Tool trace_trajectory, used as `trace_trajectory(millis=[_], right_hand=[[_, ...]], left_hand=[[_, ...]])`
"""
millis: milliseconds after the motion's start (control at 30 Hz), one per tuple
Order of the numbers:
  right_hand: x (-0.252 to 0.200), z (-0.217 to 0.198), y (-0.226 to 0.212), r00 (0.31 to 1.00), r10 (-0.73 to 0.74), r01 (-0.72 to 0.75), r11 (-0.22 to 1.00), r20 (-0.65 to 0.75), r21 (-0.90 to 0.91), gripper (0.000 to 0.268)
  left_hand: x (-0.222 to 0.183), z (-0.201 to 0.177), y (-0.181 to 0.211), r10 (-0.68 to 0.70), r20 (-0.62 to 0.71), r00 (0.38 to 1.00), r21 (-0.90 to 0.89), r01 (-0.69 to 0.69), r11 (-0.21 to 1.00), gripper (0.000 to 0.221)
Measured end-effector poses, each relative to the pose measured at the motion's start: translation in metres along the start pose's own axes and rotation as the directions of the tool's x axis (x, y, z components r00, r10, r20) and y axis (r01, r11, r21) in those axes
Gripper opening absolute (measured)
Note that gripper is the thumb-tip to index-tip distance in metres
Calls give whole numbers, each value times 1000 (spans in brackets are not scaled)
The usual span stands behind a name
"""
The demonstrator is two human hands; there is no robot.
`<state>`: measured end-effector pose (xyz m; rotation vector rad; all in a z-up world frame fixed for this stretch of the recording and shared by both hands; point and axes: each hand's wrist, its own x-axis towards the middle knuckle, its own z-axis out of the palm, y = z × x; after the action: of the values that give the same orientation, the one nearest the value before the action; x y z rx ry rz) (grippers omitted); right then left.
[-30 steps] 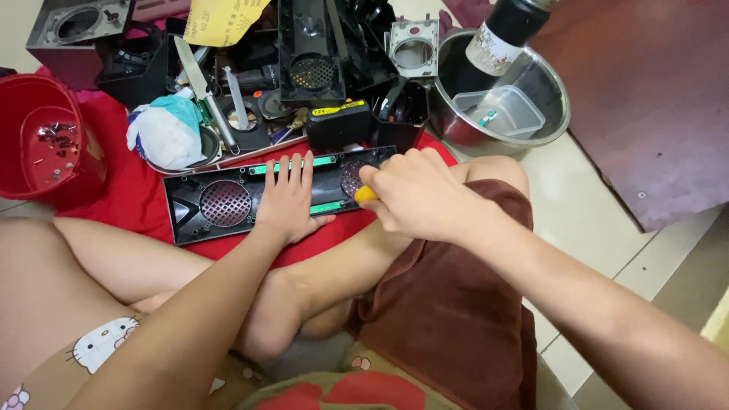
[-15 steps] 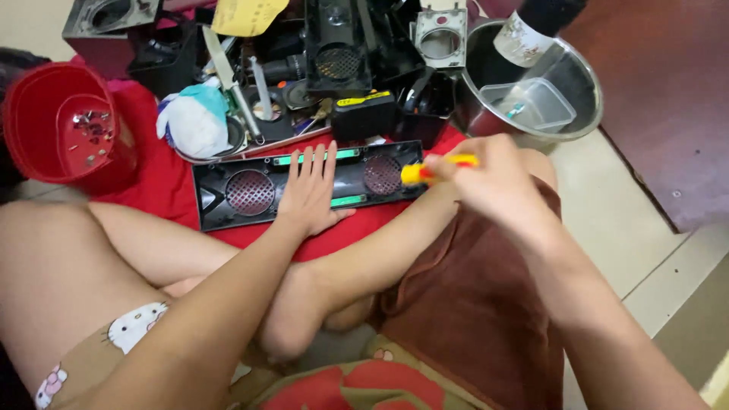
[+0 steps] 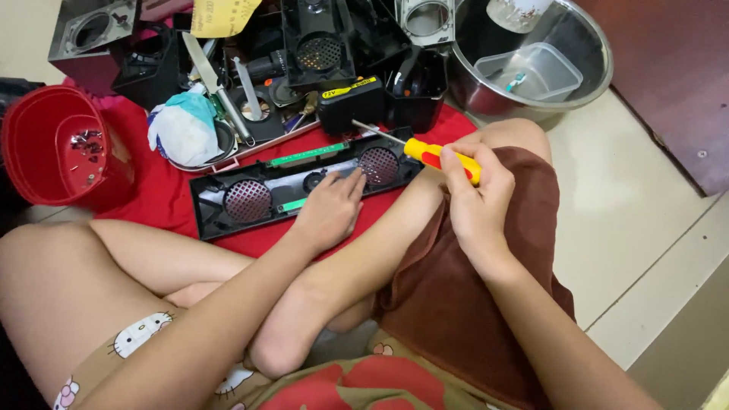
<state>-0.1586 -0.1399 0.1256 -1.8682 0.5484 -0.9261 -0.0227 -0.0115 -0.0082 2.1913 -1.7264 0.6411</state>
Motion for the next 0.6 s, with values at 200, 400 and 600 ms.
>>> trace_trajectory(millis=[200,400,600], right_hand=[[3,-4,-4,998,59,-58,994,-12,88,12],[5,-2,3,1000,4,-3,995,-17,103,9],[9,-12,12,998,61,-59,993,-20,105,13]], left_hand=[[-1,11,-2,11,-60,998,63,-7,998,32],[1,2,-4,58,-20,998,96,-56,994,33],[5,-7,-12,77,-49,996,25,-76,997,33]])
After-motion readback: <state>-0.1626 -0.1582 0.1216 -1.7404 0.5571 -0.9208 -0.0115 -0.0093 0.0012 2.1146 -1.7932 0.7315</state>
